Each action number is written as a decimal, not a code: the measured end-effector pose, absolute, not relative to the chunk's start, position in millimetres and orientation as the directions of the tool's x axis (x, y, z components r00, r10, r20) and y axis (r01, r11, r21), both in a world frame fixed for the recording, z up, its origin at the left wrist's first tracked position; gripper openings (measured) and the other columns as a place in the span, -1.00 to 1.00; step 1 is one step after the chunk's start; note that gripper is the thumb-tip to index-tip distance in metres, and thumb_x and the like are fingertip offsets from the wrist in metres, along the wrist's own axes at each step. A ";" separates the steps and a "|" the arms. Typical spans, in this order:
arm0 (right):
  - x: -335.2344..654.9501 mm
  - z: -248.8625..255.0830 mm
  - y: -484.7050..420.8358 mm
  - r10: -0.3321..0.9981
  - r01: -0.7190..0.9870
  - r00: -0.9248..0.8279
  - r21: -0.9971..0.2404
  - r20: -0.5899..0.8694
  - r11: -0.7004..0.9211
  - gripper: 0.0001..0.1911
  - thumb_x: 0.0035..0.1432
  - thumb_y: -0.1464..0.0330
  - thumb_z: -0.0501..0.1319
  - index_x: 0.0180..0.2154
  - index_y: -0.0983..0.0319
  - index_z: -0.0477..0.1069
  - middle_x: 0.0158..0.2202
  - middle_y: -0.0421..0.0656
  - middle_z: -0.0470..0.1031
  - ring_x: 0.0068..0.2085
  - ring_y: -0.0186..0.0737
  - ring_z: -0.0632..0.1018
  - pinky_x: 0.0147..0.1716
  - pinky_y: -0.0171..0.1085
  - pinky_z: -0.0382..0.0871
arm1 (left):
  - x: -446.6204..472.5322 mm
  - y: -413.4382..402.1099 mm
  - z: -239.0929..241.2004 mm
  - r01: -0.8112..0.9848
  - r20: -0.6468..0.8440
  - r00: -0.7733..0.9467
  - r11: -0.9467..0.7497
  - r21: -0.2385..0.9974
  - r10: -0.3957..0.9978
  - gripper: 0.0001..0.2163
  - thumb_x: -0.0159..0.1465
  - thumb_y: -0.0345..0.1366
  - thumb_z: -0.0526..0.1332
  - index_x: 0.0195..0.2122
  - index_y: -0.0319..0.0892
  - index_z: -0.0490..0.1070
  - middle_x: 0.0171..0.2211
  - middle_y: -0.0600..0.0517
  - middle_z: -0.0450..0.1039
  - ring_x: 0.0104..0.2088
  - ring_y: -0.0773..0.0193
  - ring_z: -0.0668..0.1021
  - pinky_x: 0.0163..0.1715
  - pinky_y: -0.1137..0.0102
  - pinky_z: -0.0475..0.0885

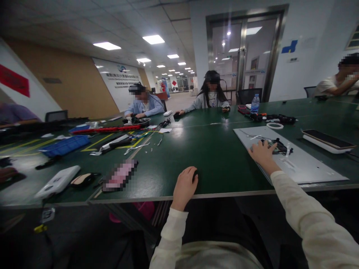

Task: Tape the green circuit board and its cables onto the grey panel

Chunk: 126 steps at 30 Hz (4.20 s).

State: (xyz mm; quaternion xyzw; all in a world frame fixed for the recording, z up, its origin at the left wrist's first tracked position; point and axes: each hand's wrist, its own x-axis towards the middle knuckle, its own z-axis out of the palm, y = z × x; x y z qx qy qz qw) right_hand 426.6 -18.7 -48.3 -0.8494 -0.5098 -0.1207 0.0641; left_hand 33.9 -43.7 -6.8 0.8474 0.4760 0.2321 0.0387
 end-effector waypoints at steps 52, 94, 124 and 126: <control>335.7 -38.9 -26.4 0.911 0.948 -0.300 0.193 0.281 0.253 -0.50 0.34 0.25 -0.20 0.18 0.29 0.21 0.15 0.13 0.29 0.20 0.06 0.24 0.17 0.32 -0.26 | 37.1 -42.6 -8.7 0.783 0.489 0.399 -0.566 0.258 0.776 -0.75 0.31 -0.37 0.02 -0.03 -0.19 0.34 -0.02 -0.09 0.40 0.02 0.17 0.43 0.06 0.21 0.32; 269.0 13.8 -84.9 0.669 0.676 -0.714 -0.046 0.207 0.735 -0.44 0.29 0.15 -0.02 0.28 0.11 0.06 0.29 -0.08 0.11 0.32 -0.04 0.00 0.24 0.07 -0.21 | 15.8 35.3 8.4 0.891 0.214 0.439 -0.453 0.021 0.873 -0.66 0.40 -0.14 -0.18 -0.02 -0.14 0.27 0.00 -0.15 0.42 0.02 0.09 0.46 -0.03 0.17 0.28; 280.3 -1.8 -73.6 0.807 0.792 -0.506 -0.208 0.303 0.575 -0.17 0.14 -0.03 0.12 0.33 0.11 -0.10 0.32 -0.07 0.00 0.32 -0.01 0.01 0.25 0.07 -0.13 | -10.7 3.0 1.9 0.928 0.311 0.286 -0.343 0.146 0.906 -0.52 0.38 -0.07 -0.17 0.20 -0.25 0.12 0.11 -0.26 0.32 0.14 0.04 0.35 0.10 0.11 0.15; 283.0 -3.4 -72.8 0.821 0.789 -0.456 -0.269 0.344 0.551 -0.24 0.21 0.02 0.05 0.33 0.12 -0.13 0.33 -0.07 -0.02 0.32 -0.06 0.00 0.25 0.03 -0.09 | -10.4 0.4 2.1 0.922 0.308 0.308 -0.362 0.137 0.900 -0.46 0.35 0.00 -0.12 0.23 -0.25 0.08 0.14 -0.26 0.29 0.18 0.01 0.30 0.12 0.07 0.12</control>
